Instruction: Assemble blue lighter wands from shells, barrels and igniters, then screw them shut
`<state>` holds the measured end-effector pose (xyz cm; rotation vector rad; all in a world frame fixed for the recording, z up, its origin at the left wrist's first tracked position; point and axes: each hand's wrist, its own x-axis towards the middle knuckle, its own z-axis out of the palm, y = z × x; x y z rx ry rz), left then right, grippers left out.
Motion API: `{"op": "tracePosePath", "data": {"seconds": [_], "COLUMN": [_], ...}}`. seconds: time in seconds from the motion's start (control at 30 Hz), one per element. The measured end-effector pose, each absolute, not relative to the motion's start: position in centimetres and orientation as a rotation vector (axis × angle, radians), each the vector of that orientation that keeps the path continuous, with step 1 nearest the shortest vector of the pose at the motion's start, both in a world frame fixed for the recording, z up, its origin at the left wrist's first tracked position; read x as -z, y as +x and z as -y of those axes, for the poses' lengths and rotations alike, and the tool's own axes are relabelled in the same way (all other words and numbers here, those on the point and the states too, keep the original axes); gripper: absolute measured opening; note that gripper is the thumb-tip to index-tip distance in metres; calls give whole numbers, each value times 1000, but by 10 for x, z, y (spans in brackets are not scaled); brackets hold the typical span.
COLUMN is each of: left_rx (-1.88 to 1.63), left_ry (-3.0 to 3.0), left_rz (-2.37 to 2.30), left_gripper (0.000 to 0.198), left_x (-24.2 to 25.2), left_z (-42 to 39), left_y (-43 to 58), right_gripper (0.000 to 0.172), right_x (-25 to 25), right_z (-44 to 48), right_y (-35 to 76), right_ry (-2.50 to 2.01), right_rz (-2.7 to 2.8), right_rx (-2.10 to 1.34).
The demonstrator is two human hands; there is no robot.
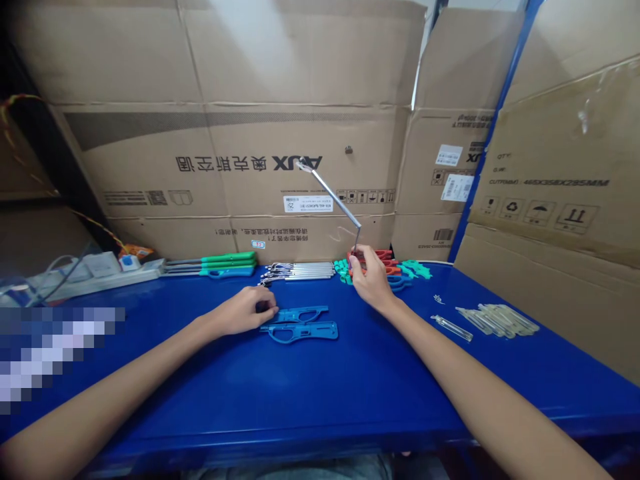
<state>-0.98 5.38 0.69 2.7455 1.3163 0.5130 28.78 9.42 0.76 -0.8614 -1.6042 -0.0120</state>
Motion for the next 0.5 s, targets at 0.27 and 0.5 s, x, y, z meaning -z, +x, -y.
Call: {"op": "tracePosePath", "data": {"seconds": [0.27,0.5], "left_rx": [-526,-524], "left_ry": [2740,2744], "left_rz": [-1318,-1312], "left_gripper": [17,17], "left_x": [-6,-5], "left_z": [-53,-55], "left_y": [-10,-11], "right_gripper": [15,18], "right_x": [-2,1], "right_z": [-95,-99], "right_y": [282,282], "right_ry": [-852,-858], "right_rz": [1561,1535], "right_rx": [-189,-308]}}
